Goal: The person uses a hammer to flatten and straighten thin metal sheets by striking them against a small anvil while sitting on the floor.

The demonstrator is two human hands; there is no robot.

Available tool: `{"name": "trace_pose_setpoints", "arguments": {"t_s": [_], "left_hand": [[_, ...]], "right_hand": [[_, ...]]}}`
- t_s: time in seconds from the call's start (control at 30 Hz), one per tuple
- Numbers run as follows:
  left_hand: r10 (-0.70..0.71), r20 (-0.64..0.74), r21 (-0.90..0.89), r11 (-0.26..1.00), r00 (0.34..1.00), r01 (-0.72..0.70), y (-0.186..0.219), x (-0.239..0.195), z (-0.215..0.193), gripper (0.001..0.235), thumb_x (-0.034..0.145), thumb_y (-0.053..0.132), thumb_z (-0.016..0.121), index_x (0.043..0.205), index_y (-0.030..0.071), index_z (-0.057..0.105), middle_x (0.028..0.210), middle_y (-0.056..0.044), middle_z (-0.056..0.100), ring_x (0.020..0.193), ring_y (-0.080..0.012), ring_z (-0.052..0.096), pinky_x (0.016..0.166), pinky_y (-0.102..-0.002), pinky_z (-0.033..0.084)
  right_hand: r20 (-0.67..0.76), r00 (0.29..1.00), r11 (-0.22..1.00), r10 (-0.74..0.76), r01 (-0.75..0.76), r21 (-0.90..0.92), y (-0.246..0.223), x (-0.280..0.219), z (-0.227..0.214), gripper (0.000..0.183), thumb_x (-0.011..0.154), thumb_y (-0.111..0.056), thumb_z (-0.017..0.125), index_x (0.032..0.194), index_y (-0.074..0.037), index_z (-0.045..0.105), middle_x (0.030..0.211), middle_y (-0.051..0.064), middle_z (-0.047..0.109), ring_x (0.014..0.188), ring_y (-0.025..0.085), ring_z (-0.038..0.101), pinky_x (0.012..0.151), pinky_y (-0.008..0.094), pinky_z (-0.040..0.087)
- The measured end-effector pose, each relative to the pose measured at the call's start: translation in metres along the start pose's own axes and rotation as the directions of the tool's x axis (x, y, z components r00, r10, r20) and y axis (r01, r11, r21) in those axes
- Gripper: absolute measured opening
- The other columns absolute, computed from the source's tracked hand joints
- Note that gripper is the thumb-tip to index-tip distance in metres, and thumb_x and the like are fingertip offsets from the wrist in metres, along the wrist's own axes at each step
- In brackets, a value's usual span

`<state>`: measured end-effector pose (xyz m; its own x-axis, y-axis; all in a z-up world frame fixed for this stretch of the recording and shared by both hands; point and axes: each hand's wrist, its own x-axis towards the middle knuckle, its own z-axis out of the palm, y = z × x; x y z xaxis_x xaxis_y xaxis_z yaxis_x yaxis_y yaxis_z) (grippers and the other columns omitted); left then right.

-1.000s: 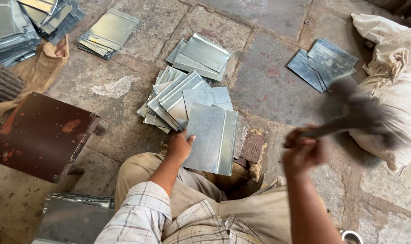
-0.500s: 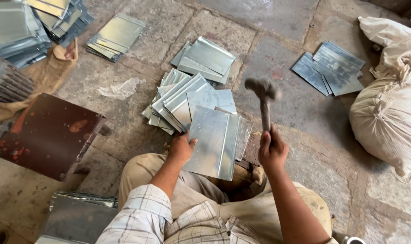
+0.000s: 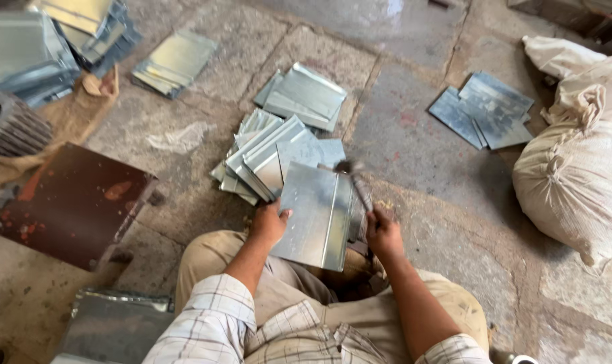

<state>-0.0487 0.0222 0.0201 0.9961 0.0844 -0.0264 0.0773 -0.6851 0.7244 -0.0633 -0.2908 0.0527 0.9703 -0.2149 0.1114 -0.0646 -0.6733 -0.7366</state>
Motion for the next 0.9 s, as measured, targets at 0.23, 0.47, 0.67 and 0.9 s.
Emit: {"name": "trace_pose_setpoints", "arguments": {"t_s": [0.23,0.47,0.67,0.9], "left_hand": [[-0.209,0.115,-0.202,0.952,0.971,0.229,0.004,0.002,-0.002,0.033,0.090,0.034,0.076,0.103,0.003,0.075,0.085,-0.021,0.075,0.079,-0.0411,0.071,0.072,-0.046,0.054],[0.134,-0.159,-0.136,0.978,0.978,-0.156,0.074,0.008,-0.042,0.027,0.100,0.028,0.068,0.090,0.003,0.070,0.080,-0.020,0.071,0.074,-0.0375,0.067,0.066,-0.046,0.053],[0.467,-0.109,0.105,0.883,0.877,-0.457,0.094,0.043,-0.069,0.009,0.098,0.017,0.063,0.099,0.014,0.072,0.099,-0.008,0.079,0.086,-0.0286,0.076,0.072,-0.040,0.060],[0.559,-0.324,0.307,0.825,0.763,-0.474,0.024,0.030,-0.029,0.030,0.082,0.019,0.068,0.110,0.011,0.064,0.115,-0.013,0.075,0.100,-0.0343,0.074,0.084,-0.054,0.057]], "right_hand": [[0.255,0.847,0.831,0.467,-0.519,0.202,0.003,-0.005,-0.013,0.034,0.102,-0.031,0.062,0.107,0.002,0.071,0.063,0.007,0.057,0.051,0.017,0.050,0.045,0.034,0.040],[0.566,0.550,0.178,0.614,-0.795,0.580,0.031,-0.038,-0.059,0.022,0.104,-0.028,0.058,0.109,-0.007,0.058,0.067,0.000,0.042,0.050,0.010,0.035,0.042,0.025,0.029],[0.512,0.564,0.100,0.648,-0.729,0.677,0.081,-0.056,-0.076,0.021,0.104,-0.026,0.062,0.100,-0.011,0.048,0.066,-0.003,0.036,0.049,0.008,0.031,0.041,0.025,0.027],[0.295,0.673,0.341,0.678,-0.644,0.685,0.048,-0.064,-0.083,0.015,0.101,-0.018,0.061,0.105,-0.007,0.052,0.068,0.001,0.044,0.049,0.010,0.037,0.042,0.027,0.030]]}}
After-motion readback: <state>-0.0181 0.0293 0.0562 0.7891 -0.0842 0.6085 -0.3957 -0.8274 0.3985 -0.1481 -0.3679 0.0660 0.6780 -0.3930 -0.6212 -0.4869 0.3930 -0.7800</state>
